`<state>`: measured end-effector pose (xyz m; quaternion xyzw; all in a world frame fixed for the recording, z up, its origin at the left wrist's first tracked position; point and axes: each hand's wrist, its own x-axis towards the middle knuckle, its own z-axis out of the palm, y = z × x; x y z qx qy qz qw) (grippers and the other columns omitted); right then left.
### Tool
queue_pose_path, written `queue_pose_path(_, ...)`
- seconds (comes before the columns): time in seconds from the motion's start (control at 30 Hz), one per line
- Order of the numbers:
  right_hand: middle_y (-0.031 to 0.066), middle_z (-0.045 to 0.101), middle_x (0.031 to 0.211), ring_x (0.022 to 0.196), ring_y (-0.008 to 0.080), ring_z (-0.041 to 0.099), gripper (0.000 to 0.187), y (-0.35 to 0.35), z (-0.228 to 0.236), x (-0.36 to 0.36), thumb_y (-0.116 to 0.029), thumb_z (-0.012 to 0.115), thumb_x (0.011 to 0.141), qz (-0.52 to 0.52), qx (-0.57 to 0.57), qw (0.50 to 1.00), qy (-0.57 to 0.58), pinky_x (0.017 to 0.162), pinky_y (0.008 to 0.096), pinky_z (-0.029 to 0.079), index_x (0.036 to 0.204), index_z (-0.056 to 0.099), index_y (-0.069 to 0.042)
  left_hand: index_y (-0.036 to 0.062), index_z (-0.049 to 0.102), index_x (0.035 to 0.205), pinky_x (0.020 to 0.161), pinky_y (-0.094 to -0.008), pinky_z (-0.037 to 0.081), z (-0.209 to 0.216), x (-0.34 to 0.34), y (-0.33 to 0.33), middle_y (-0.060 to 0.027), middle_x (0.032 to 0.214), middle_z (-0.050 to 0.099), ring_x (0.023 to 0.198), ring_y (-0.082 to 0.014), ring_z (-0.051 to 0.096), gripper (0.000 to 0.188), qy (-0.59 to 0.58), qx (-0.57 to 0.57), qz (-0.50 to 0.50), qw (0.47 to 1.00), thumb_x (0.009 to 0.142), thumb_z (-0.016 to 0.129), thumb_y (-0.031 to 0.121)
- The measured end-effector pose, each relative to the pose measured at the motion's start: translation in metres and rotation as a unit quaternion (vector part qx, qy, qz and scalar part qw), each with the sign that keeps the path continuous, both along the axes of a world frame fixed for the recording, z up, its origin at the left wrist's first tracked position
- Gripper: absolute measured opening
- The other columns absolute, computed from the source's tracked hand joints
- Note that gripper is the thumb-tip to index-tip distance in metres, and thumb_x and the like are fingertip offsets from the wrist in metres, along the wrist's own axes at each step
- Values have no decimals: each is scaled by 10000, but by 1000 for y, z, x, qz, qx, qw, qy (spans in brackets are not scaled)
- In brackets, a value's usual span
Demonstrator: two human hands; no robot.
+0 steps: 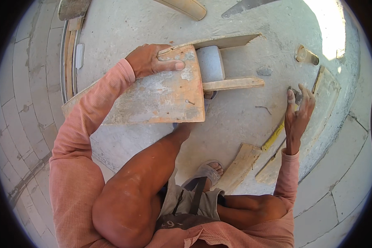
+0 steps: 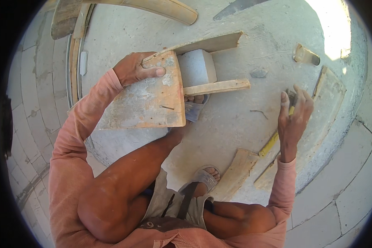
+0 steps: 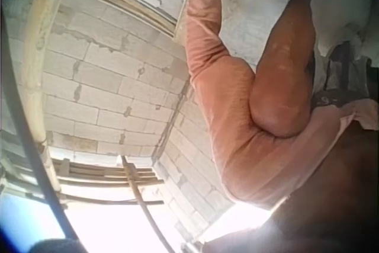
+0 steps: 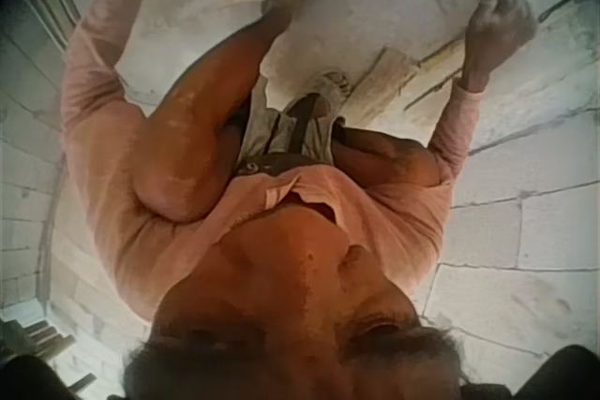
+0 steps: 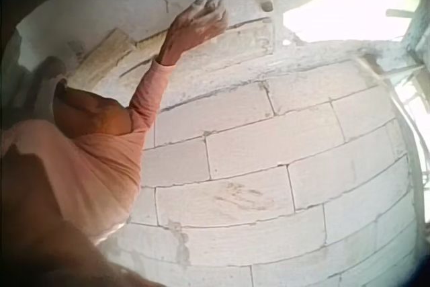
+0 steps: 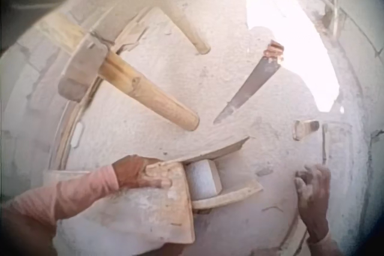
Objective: The person constructs a wooden form on the ground by hammering nails into planks to secure them around a concrete block and uses a hand saw to cut a section of wood.
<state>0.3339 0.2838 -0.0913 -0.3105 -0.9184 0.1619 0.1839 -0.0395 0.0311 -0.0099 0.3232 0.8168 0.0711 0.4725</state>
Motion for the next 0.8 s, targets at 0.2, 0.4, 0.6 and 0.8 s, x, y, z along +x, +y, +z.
queue_pose_path(0.2, 223, 589, 1217, 1158, 394, 561, 470, 6, -36, 89, -349, 698, 988, -168, -78, 965, -188, 1009, 480, 449, 1305, 612, -12, 72, 709, 1297, 840, -375, 609, 0, 2, -1, -160, 995, 776, 853, -280, 761, 917, 16, 32, 8, 999, 722, 727, 786)
queue_pose_path(0.4, 176, 625, 1194, 1141, 362, 576, 333, -30, 51, 8, -179, 695, 985, 76, -66, 995, 21, 987, 440, 459, 1267, 643, -10, 40, 711, 1254, 821, -365, 594, -1, 7, 3, -159, 960, 766, 838, -276, 748, 818, 37, 31, -7, 999, 795, 708, 717)
queue_pose_path(0.6, 93, 642, 1057, 1049, 285, 618, 340, -113, 107, -129, -102, 733, 846, 382, -200, 893, 133, 903, 396, 513, 1173, 673, -26, 78, 731, 1245, 882, -378, 575, 0, 1, -13, -137, 1017, 773, 930, -264, 746, 791, 66, 25, 11, 997, 783, 716, 720)
queue_pose_path(0.8, 51, 630, 980, 991, 232, 635, 331, -176, 71, -74, -85, 737, 780, 582, -144, 794, 99, 785, 367, 545, 1107, 689, -66, 145, 767, 1191, 882, -424, 561, 3, 28, 6, -160, 1006, 775, 947, -334, 740, 792, 186, 2, 11, 983, 801, 615, 817)
